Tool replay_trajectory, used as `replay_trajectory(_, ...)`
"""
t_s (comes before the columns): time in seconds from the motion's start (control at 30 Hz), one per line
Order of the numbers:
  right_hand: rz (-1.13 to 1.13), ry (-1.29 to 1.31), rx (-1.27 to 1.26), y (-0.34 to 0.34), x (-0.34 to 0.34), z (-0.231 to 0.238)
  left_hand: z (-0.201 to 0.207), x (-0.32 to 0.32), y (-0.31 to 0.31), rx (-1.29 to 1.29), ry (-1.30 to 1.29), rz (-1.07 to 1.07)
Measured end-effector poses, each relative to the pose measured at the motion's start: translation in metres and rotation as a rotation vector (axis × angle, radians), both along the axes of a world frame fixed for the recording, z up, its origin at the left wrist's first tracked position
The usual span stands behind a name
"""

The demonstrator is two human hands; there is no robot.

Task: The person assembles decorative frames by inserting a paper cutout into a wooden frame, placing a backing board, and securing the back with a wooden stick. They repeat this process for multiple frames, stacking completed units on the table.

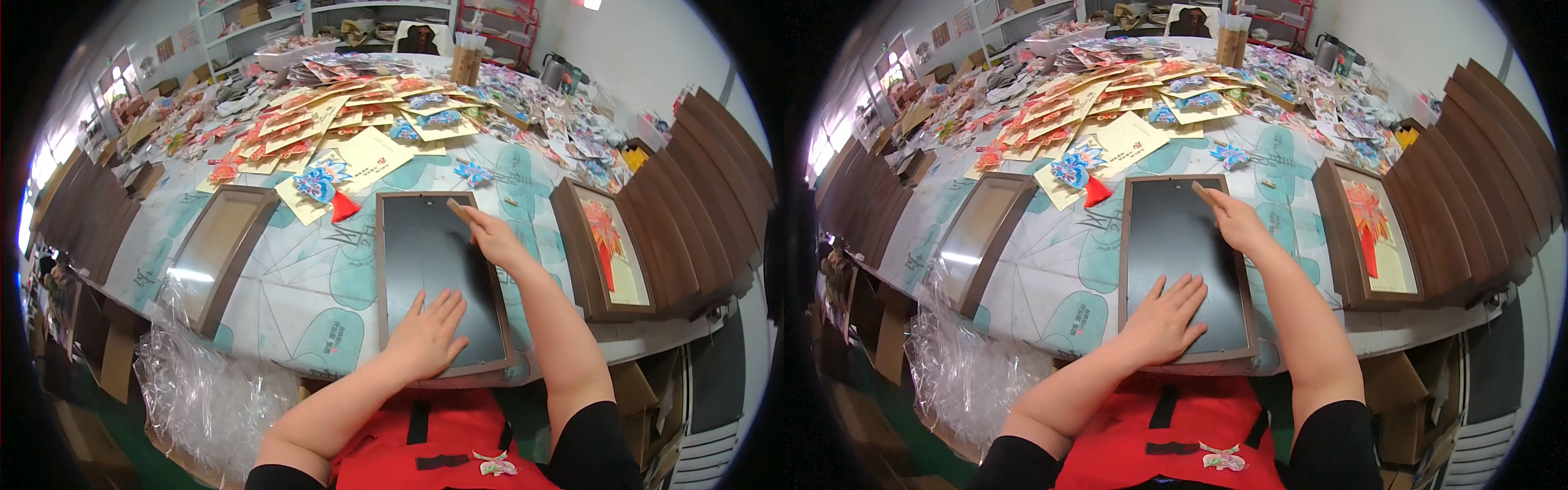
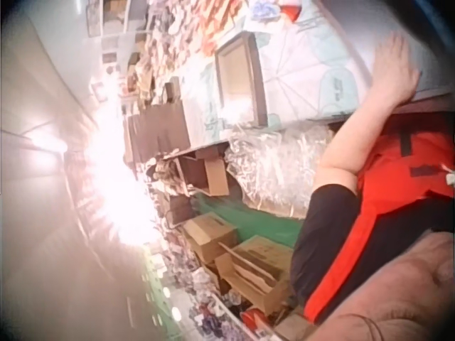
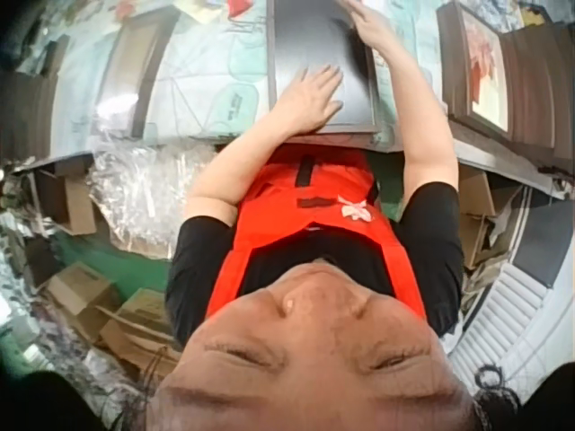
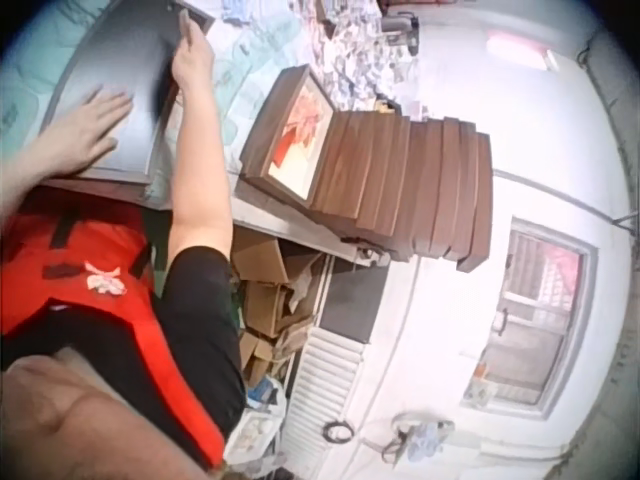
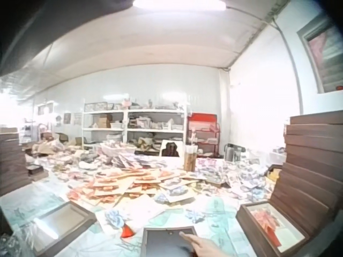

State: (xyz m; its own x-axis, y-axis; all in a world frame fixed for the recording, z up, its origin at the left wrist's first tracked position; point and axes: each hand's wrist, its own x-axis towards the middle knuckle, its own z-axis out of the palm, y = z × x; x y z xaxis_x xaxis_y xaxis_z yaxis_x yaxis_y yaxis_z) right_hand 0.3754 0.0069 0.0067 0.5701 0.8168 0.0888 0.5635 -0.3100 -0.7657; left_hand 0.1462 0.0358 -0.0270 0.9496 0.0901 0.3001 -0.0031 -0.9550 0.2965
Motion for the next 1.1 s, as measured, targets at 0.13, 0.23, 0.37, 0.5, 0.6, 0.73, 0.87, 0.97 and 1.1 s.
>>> replay_trajectory(0.13, 0.037, -0.228, -0.059, 0.051, 0.017, -0.019, 0.002, -0.002, 0.004, -0.066, -0.002, -0.037)
replay_trajectory(0.23, 0.064, -0.320, -0.038, 0.069, 0.020, -0.024, 0.004, -0.003, 0.002, -0.085, -0.026, -0.035)
replay_trajectory(0.37, 0.099, -0.276, -0.049, 0.078, 0.022, -0.025, 0.004, -0.004, 0.005, -0.124, -0.031, -0.032)
replay_trajectory(0.5, 0.118, -0.313, -0.054, 0.079, 0.031, -0.034, 0.004, -0.003, 0.006, -0.143, -0.034, -0.040)
replay_trajectory(0.6, 0.085, -0.435, -0.118, 0.076, 0.022, -0.031, 0.005, -0.003, 0.006, -0.148, -0.030, -0.043)
replay_trajectory(0.73, 0.069, -0.657, -0.396, 0.068, -0.007, -0.009, 0.007, -0.003, 0.006, -0.150, -0.018, -0.040)
replay_trajectory(0.87, 0.061, -0.799, -0.447, 0.065, -0.024, -0.013, 0.006, -0.003, 0.005, -0.138, -0.030, -0.028)
replay_trajectory(0.97, 0.047, -0.769, -0.376, 0.064, -0.025, -0.014, 0.008, -0.004, 0.005, -0.131, -0.028, -0.025)
replay_trajectory(1.1, 0.106, -0.628, -0.116, 0.058, -0.027, -0.019, 0.003, -0.001, 0.004, -0.130, -0.047, -0.021)
